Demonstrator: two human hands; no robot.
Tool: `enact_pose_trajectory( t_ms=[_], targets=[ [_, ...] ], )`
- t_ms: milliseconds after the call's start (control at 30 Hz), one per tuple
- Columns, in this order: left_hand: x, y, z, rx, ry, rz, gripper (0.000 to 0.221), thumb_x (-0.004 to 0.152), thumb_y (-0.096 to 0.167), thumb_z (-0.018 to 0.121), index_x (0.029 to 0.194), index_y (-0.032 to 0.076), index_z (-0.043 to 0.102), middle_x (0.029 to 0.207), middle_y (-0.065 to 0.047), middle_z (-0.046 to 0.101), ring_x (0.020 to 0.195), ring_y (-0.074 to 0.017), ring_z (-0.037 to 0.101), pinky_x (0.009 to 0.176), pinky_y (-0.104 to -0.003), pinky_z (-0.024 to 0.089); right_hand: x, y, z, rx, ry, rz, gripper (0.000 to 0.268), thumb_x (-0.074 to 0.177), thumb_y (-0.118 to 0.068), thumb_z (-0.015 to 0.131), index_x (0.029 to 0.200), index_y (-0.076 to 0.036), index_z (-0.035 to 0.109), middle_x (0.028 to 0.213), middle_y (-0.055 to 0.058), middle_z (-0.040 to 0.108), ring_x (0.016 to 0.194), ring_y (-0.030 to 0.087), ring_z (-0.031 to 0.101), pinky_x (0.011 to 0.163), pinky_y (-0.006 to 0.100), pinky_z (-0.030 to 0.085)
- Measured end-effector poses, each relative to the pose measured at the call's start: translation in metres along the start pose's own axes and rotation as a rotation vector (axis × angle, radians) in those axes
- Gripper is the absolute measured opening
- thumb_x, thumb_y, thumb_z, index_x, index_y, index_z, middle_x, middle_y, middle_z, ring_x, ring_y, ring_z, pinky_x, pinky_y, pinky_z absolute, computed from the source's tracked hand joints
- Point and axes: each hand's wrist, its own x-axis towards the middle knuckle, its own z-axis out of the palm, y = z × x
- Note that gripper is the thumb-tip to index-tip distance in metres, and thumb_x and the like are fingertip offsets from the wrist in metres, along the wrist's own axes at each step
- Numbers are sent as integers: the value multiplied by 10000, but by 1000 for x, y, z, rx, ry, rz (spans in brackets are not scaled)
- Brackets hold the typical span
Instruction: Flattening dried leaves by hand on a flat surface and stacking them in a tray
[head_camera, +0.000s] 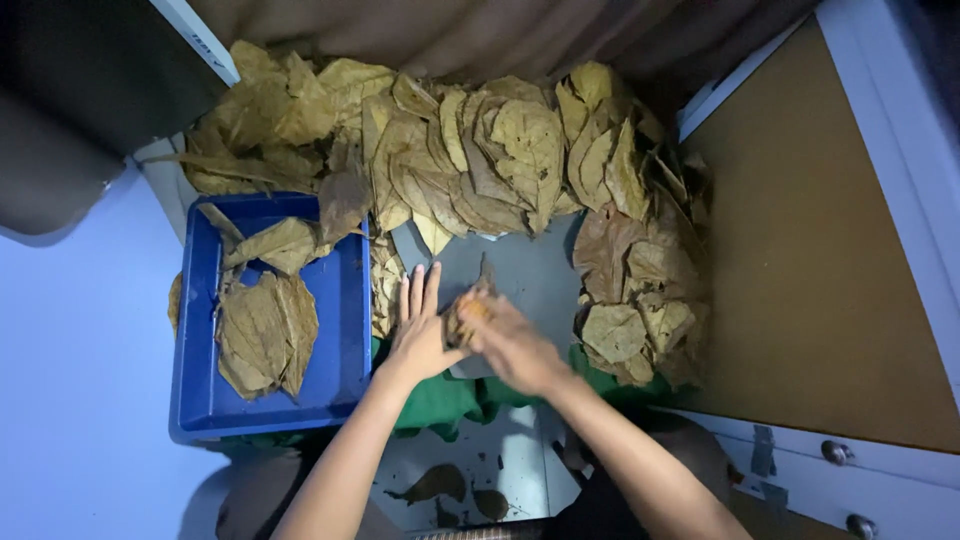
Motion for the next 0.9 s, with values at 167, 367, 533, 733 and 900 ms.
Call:
enact_pose_trajectory(
  t_ms=[167,367,533,733,900],
  targets=[
    [-1,3,-6,7,8,-11,730,796,670,707,1330,174,674,1724,-128,-55,1564,-384,-118,1270,-528,-85,-2,21,3,-89,-8,-22,528,1031,-142,504,1555,-133,443,1426,256,578,1442,440,411,1221,557,283],
    [2,0,-7,-53,-22,7,854,850,706,657,1568,312,417,1710,-169,-51,1554,-417,-135,1244,-576,-102,20,54,-23,-203,77,194,512,1066,-158,489,1566,-82,413,1393,273,599,1458,417,399,1246,499,263],
    [1,0,-5,-73,-24,-3,843,838,689,676,1547,294,448,1714,-145,-68,1555,-402,-148,1253,-570,-96,11,19,-12,-202,21,334,555,1066,-163,484,1606,-212,362,1577,238,414,1473,443,338,1233,525,285],
    [2,1,-1,84,-39,-44,687,762,604,720,1282,156,708,1733,-78,-73,1574,-347,-111,1300,-497,-82,-7,25,27,-4,35,-50,509,1048,-156,504,1550,-139,421,1486,255,525,1458,459,384,1203,594,272],
    [3,4,-7,17,-34,-33,861,806,791,609,1492,276,525,1720,-120,-17,1568,-391,-79,1266,-553,-68,30,26,-22,-132,35,135,632,978,-6,558,1575,-152,416,1297,224,666,1431,401,453,1253,489,249]
  ],
)
